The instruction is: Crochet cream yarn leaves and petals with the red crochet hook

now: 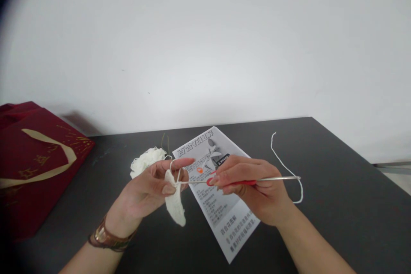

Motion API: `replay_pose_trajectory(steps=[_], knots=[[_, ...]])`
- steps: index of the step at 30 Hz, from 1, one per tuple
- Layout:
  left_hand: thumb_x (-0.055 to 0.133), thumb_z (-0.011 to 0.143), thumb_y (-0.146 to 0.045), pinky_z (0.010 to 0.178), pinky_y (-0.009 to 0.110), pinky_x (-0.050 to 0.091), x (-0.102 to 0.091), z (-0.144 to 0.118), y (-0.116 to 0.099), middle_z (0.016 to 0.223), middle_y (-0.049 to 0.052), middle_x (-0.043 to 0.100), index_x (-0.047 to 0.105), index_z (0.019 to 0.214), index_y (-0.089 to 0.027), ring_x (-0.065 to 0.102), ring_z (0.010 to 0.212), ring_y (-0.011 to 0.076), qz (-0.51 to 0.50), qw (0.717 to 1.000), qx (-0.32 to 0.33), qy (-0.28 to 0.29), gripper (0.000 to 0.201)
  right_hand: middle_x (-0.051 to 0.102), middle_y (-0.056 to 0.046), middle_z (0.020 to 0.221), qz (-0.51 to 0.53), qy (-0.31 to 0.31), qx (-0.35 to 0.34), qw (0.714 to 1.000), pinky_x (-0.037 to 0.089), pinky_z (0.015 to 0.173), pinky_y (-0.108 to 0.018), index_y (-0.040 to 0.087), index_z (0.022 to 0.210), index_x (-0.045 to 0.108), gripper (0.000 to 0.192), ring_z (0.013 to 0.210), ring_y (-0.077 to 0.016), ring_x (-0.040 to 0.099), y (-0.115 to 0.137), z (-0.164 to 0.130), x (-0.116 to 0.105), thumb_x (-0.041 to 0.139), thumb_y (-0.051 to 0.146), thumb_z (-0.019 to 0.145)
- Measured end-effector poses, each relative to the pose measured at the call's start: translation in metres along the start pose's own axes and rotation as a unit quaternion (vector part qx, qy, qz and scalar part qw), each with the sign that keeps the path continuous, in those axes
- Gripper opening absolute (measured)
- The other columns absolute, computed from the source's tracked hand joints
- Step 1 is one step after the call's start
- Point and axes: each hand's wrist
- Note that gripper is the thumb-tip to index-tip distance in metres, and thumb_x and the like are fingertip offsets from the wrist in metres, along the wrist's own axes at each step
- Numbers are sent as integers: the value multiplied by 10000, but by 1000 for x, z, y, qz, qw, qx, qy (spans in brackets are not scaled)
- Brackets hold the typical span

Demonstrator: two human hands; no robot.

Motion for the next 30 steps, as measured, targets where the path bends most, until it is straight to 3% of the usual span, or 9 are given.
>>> replay_pose_trajectory(steps=[5, 10, 12, 16, 23, 26, 30], knots=[[802, 539, -76, 705, 281, 453, -3, 0, 1, 751, 52, 719, 777, 1006, -162, 608, 688, 158, 30, 1000, -10, 4, 475, 752, -64, 807, 15, 7, 15, 1000, 545, 583, -284, 261, 938, 775, 124, 704, -185, 686, 0, 0, -2, 686, 243, 854], [828, 566, -116, 636, 265, 461, -7, -3, 5, 783, 59, 733, 786, 982, -200, 616, 686, 160, 90, 996, 5, 13, 426, 730, -63, 740, 118, -39, 76, 989, 551, 528, -282, 234, 870, 787, 100, 611, -176, 673, -7, -1, 1, 713, 284, 824], [835, 591, -144, 636, 276, 479, -8, -4, 6, 808, 65, 750, 792, 958, -219, 635, 689, 166, 119, 992, 23, 16, 377, 721, -55, 672, 197, -85, 141, 966, 553, 500, -261, 204, 795, 791, 88, 555, -164, 662, -10, 1, 5, 771, 283, 760], [812, 664, -175, 711, 341, 507, -6, -5, 8, 846, 66, 763, 794, 955, -256, 661, 735, 195, 189, 976, 107, 7, 302, 684, -31, 537, 329, -167, 267, 890, 528, 408, -190, 141, 699, 766, 156, 423, -115, 607, -14, 5, 16, 832, 281, 677], [772, 700, -103, 794, 321, 463, -4, 10, 20, 814, 26, 741, 773, 1016, -312, 595, 831, 187, 293, 901, 317, -49, 379, 642, 29, 549, 419, -209, 353, 810, 498, 427, -70, 124, 766, 746, 187, 422, -16, 546, -31, 2, 36, 821, 278, 693], [746, 741, -108, 856, 328, 449, -4, 17, 31, 900, 19, 746, 756, 1047, -344, 591, 878, 181, 297, 888, 342, -83, 386, 669, 24, 595, 432, -223, 360, 796, 526, 477, -69, 124, 799, 744, 174, 469, -20, 587, -33, 0, 41, 810, 262, 715], [707, 802, -160, 888, 336, 441, -2, 18, 40, 1004, 27, 718, 710, 1139, -365, 597, 943, 182, 278, 903, 312, -98, 394, 679, 12, 603, 421, -238, 339, 806, 554, 488, -105, 102, 815, 741, 167, 478, -37, 600, -32, -1, 43, 767, 262, 773]])
Point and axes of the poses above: each hand's wrist, its own z-axis towards the middle knuckle, its own x-axis out of the palm, y = z × x
